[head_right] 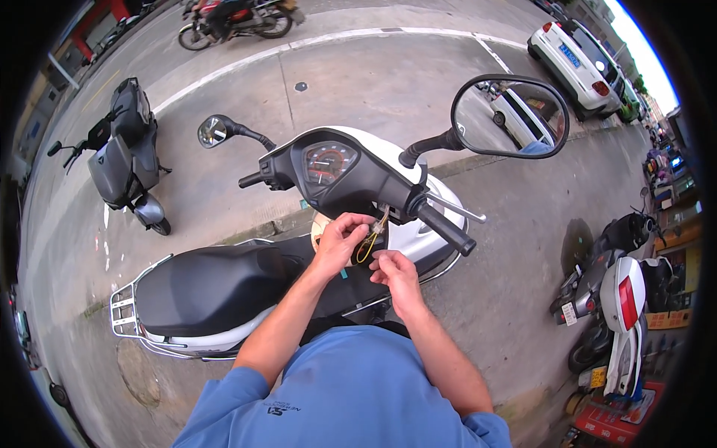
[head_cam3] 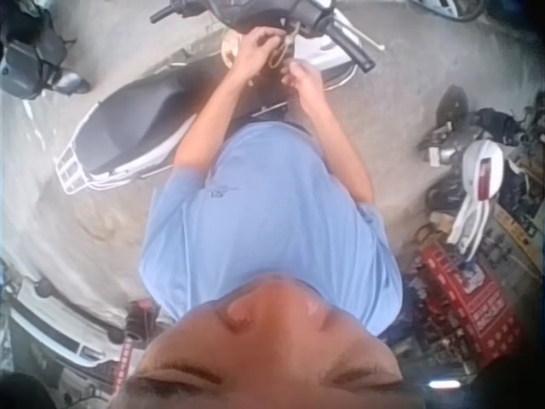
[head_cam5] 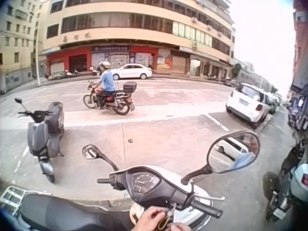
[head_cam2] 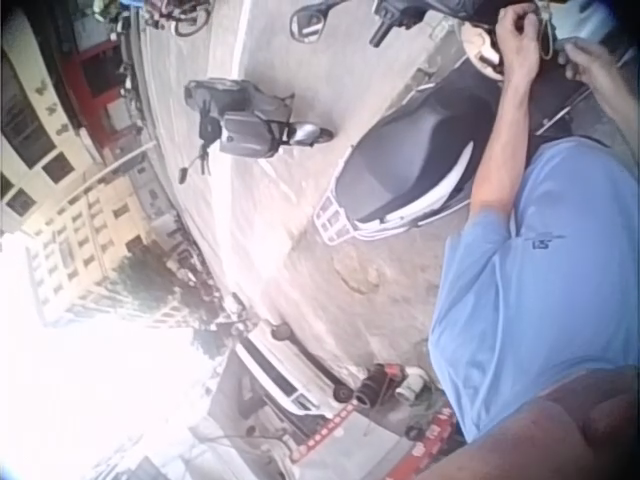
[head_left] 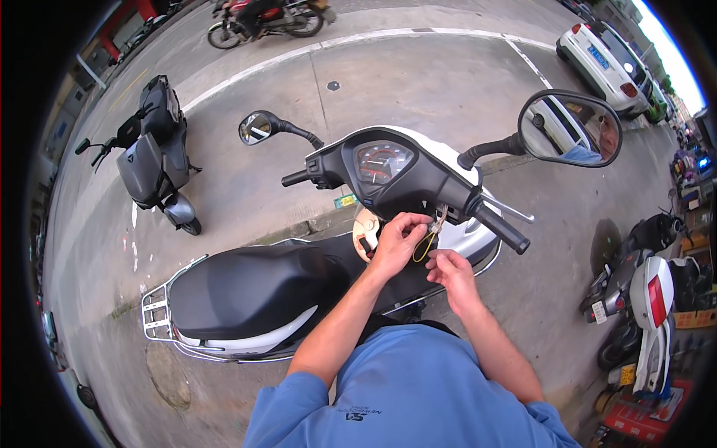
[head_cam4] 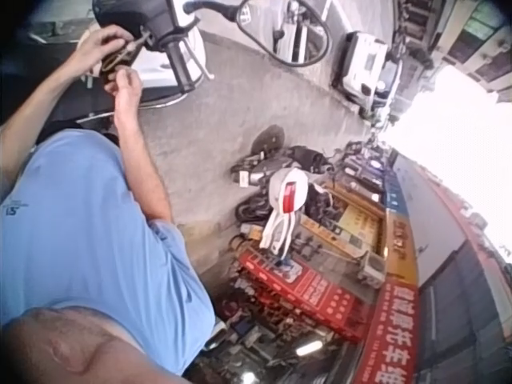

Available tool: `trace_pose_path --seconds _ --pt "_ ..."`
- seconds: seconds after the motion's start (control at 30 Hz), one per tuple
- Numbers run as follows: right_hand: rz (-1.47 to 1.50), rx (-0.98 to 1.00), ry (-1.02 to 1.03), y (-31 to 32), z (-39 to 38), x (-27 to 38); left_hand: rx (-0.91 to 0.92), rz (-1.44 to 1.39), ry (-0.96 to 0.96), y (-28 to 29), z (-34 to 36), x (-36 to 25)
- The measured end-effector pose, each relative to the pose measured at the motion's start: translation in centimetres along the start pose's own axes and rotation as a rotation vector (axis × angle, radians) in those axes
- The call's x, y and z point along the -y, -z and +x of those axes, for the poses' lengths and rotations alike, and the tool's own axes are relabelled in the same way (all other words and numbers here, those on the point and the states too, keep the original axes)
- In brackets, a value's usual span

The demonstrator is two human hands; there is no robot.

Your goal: Retrieving motorcycle parts and handling a key in a repair shop environment.

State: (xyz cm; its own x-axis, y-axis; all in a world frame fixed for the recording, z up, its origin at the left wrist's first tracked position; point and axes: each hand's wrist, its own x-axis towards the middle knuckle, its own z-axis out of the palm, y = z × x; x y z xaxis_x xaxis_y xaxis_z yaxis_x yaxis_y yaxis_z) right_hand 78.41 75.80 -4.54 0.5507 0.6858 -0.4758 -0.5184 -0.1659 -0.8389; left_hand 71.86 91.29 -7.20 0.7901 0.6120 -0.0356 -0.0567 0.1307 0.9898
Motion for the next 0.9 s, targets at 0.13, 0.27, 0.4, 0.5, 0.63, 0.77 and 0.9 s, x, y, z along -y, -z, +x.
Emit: trace_pose_path --seconds 0.13,0.27,0.4,0.5,0.63,0.77,0.9 --pt "-0.055 -0.014 0.035 -1.1 -0.5 0.2 0.034 -0.050 0.037 -0.5 0.0 -1.0" --pt "-0.064 -0.012 0.052 -1.5 -0.5 0.2 0.053 -0.072 0.066 -0.6 0.1 -1.0" --pt "-0.034 0.000 0.085 -1.6 -0.7 0.9 0.058 -0.068 0.055 -0.8 0.0 -1.7" --pt "0.003 0.005 0.110 -1.8 -1.1 1.6 0.063 -0.080 0.057 -0.9 -0.2 -2.0" --pt "-0.012 -0.012 0.154 -1.6 -1.0 1.6 0.078 -0.088 0.086 -1.2 -0.3 -2.6" --pt "0.006 -0.023 0.185 -1.4 -0.8 1.5 0.080 -0.095 0.086 -1.3 -0.3 -2.6" --pt "-0.044 -0.063 0.190 -1.4 -0.7 1.7 0.084 -0.134 0.099 -1.6 -0.4 -2.6"
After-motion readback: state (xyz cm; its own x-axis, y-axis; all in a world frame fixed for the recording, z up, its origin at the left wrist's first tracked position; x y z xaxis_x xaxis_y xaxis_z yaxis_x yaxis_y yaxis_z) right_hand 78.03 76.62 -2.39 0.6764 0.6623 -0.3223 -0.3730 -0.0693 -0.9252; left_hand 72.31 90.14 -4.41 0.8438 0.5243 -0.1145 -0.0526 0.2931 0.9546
